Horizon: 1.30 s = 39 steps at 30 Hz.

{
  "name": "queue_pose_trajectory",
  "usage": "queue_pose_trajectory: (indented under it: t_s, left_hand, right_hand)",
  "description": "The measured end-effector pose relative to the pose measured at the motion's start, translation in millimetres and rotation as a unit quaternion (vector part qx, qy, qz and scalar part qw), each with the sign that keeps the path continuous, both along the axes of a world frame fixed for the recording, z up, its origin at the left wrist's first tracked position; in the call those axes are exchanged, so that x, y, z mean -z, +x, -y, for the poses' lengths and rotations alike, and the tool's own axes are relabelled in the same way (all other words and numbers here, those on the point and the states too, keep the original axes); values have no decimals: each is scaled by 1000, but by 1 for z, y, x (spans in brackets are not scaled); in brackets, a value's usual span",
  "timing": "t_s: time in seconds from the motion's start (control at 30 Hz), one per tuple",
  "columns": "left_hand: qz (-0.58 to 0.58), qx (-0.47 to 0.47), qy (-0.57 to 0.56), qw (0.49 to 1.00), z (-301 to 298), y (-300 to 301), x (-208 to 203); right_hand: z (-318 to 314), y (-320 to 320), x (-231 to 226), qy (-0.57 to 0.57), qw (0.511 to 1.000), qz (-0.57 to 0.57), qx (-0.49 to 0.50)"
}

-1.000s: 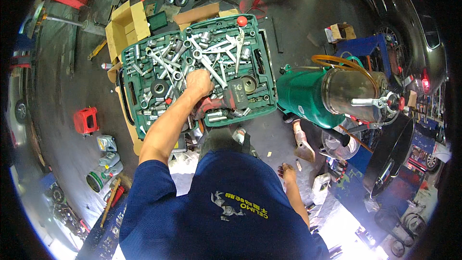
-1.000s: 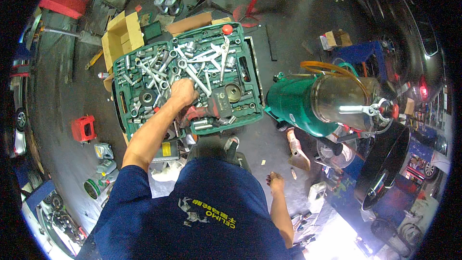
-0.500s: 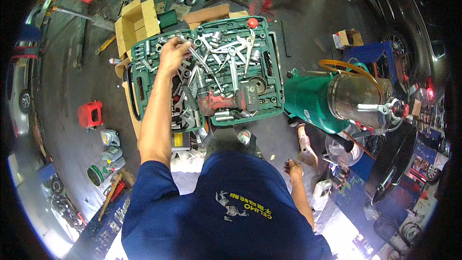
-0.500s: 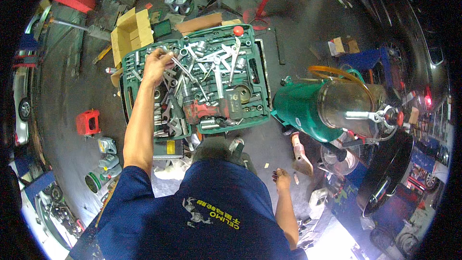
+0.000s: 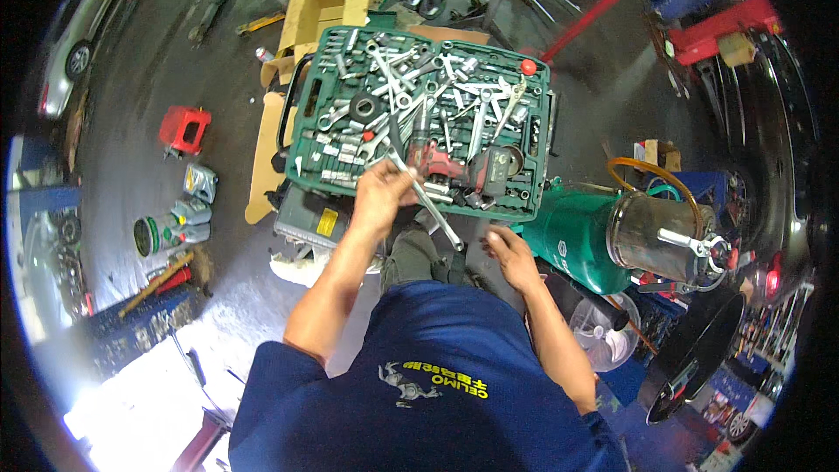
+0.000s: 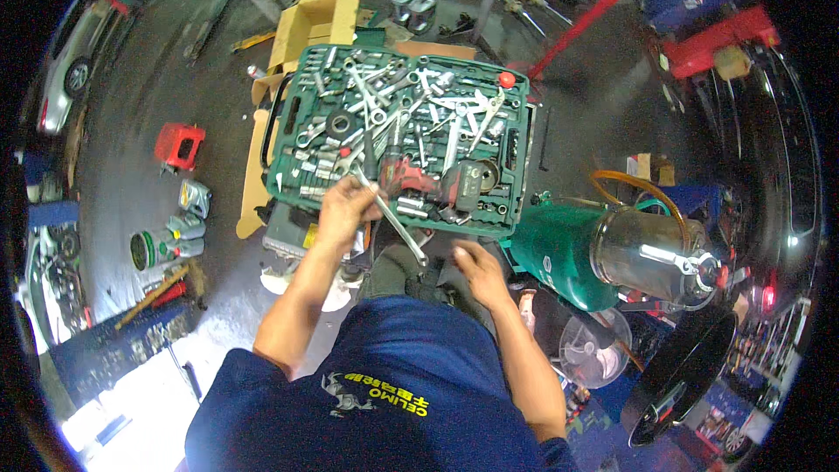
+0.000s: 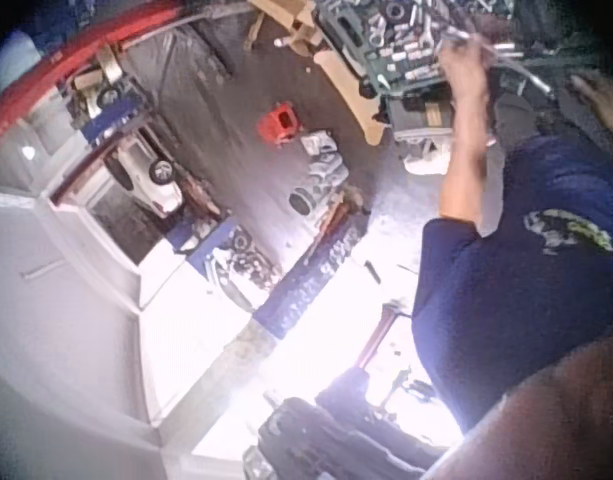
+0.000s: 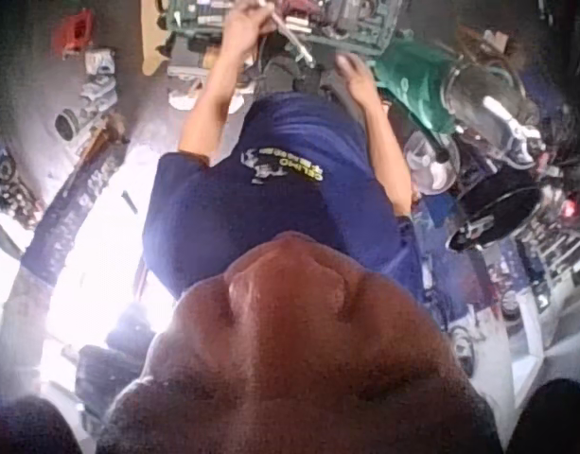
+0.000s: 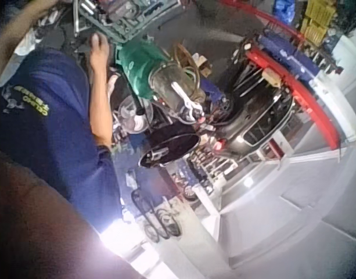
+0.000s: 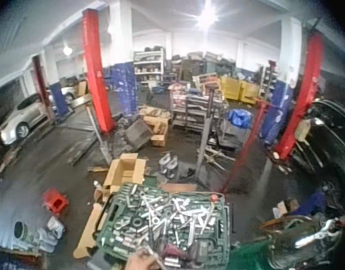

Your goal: The person works under the hood of a dark green pickup truck, using a ratchet to loosen bolts and remove the air intake assembly. They then close the hood, walk to the rear, and lower the truck on a hydraulic lift. Finally, they inspect the undercarriage and select a wrench from a toolbox.

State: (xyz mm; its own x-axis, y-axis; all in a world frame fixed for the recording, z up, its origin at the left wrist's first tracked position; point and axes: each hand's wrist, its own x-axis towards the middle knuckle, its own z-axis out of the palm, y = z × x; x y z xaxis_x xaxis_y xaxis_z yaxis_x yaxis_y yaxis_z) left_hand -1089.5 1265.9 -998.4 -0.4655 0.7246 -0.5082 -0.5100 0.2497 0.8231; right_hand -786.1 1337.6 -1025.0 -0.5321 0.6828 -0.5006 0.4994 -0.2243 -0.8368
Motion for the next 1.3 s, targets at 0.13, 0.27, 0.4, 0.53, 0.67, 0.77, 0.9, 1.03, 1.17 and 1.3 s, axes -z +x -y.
queue_pose_trajectory:
  t_s: [0.13,0.27,0.4,0.53,0.67,0.77,0.9,1.03,1.17,1.3]
  left_hand:
    - [-19,-61,-4,998,84,65,1]
    - [-83,-202,-14,976,183,112,9]
    - [-143,-246,-83,955,301,178,16]
    - [-102,-325,-137,930,412,259,32]
    - [-78,-375,-215,899,505,334,57]
    - [-28,-382,-241,892,557,371,73]
    - [-172,-174,-385,890,627,417,75]
    - [-205,-102,-331,915,728,451,77]
    - [-156,-124,-462,864,856,508,81]
    - [-67,-270,-539,795,967,594,95]
  right_hand:
    - [36,-66,-31,-20,970,-44,-236]
    - [115,-73,-14,-73,951,-36,-298]
    - [201,-47,16,-106,928,-75,-348]
    - [272,-21,39,-210,927,-30,-308]
    - [315,5,61,-195,934,-3,-299]
    - [339,28,75,-209,944,-29,-255]
    - [376,61,93,-119,959,32,-256]
    - [442,77,120,-240,963,53,-111]
    - [550,102,139,-293,947,29,-127]
    - [651,138,144,-335,912,72,-227]
